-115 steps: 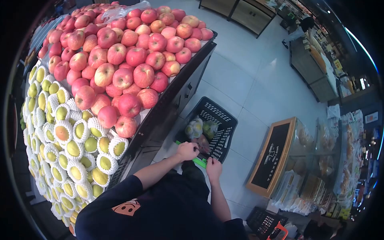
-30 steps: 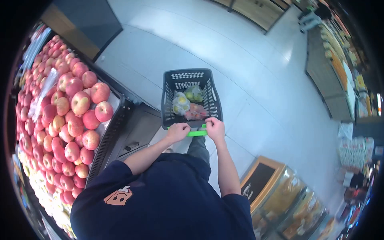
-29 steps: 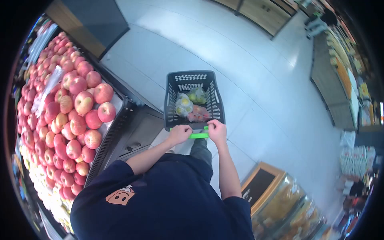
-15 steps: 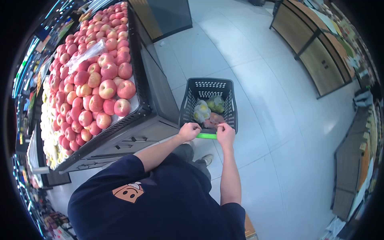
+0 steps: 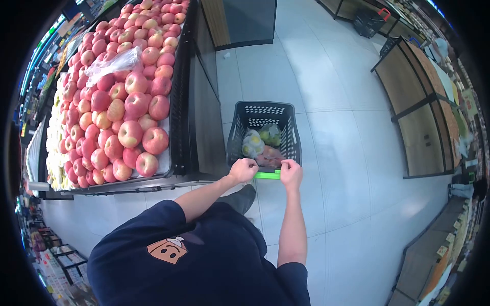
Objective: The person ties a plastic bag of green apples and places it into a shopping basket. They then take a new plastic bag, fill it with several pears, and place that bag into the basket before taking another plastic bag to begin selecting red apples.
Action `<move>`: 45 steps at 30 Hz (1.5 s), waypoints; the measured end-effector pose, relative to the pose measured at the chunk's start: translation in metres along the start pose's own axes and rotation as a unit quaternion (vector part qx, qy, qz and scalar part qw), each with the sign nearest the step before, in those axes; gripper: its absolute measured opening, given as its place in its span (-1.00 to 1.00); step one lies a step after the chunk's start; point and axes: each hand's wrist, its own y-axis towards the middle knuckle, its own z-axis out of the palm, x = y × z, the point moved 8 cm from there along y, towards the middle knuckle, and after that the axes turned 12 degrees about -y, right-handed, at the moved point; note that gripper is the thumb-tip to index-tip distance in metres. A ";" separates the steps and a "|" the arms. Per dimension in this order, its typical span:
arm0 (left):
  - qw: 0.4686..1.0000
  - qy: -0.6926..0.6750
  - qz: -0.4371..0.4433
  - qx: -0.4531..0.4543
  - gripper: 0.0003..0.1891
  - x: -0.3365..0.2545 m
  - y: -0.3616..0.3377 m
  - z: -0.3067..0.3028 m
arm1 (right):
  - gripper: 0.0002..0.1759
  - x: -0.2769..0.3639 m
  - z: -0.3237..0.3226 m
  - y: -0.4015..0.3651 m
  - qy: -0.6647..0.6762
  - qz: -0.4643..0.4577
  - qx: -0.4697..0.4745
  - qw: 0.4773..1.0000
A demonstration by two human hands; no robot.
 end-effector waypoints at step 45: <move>0.961 -0.068 -0.098 -0.251 -0.69 -0.047 0.456 -0.277 | -0.83 0.138 0.278 0.537 -0.012 -0.117 0.251 0.961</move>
